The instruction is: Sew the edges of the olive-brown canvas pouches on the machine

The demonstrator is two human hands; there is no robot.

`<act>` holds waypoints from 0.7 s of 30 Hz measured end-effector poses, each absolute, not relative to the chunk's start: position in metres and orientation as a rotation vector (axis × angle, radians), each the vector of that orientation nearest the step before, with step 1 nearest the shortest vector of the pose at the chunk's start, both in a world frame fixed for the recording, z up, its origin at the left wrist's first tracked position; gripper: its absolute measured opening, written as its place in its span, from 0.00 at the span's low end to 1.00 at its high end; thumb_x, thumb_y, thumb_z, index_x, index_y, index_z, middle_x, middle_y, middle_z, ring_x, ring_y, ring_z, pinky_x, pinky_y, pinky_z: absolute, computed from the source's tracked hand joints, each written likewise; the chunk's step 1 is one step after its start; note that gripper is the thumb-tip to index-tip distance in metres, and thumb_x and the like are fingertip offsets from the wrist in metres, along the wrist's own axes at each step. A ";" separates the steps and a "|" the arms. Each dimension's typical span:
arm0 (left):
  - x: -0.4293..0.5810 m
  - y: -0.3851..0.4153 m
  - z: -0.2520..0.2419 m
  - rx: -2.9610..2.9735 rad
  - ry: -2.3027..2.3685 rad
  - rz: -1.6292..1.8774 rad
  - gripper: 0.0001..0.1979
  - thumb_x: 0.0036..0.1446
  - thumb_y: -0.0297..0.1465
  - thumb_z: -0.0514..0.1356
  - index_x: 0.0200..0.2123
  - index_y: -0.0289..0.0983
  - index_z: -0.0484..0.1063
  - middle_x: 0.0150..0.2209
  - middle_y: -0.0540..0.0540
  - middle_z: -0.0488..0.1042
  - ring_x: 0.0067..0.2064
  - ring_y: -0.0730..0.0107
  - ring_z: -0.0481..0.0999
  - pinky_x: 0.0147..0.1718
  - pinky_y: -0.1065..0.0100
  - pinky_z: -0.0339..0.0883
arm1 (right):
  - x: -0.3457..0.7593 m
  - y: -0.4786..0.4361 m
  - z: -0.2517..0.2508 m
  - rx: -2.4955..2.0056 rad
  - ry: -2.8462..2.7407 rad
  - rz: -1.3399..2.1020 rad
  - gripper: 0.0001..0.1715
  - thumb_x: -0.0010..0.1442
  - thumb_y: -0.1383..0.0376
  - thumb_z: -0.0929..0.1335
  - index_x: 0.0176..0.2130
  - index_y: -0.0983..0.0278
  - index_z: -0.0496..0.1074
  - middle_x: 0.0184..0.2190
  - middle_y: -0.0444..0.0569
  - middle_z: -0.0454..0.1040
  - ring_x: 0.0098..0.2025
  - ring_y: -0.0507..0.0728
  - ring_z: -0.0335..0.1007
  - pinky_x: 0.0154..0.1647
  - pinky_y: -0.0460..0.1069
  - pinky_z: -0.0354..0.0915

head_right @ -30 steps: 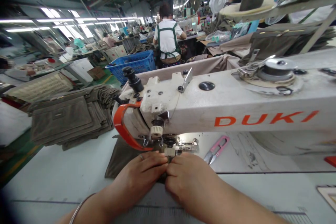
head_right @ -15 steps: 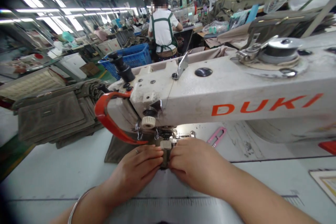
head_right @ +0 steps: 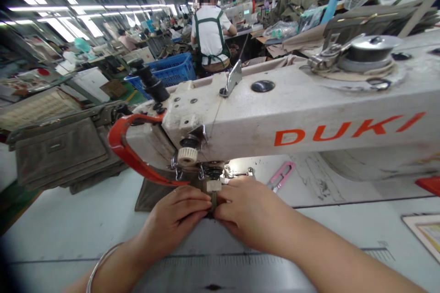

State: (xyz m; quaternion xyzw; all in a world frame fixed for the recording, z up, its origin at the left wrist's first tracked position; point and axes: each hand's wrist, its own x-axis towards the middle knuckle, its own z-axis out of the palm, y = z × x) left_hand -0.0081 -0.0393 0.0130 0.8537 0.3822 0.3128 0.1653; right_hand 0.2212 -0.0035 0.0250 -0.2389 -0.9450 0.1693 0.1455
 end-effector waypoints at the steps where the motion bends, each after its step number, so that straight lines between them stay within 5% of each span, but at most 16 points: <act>1: -0.008 -0.039 0.013 2.464 1.064 0.891 0.10 0.62 0.23 0.59 0.44 0.39 0.74 0.42 0.46 0.78 0.44 0.68 0.76 0.45 0.63 0.72 | 0.220 -0.004 0.024 -0.692 -2.726 0.468 0.10 0.64 0.66 0.65 0.38 0.57 0.77 0.35 0.44 0.75 0.38 0.57 0.68 0.41 0.54 0.60; 15: -0.009 -0.040 0.015 2.567 1.028 0.728 0.10 0.63 0.22 0.57 0.44 0.38 0.74 0.42 0.46 0.77 0.44 0.66 0.74 0.47 0.61 0.71 | 0.230 0.000 0.031 -0.731 -2.658 0.608 0.11 0.64 0.67 0.65 0.38 0.58 0.78 0.34 0.44 0.75 0.40 0.56 0.68 0.41 0.51 0.61; 21: -0.012 -0.041 0.019 2.348 1.225 0.958 0.09 0.64 0.22 0.56 0.43 0.38 0.72 0.40 0.46 0.76 0.45 0.68 0.75 0.45 0.65 0.70 | 0.222 -0.003 0.028 -0.738 -2.677 0.570 0.10 0.63 0.66 0.65 0.41 0.56 0.75 0.42 0.44 0.75 0.43 0.58 0.68 0.43 0.53 0.61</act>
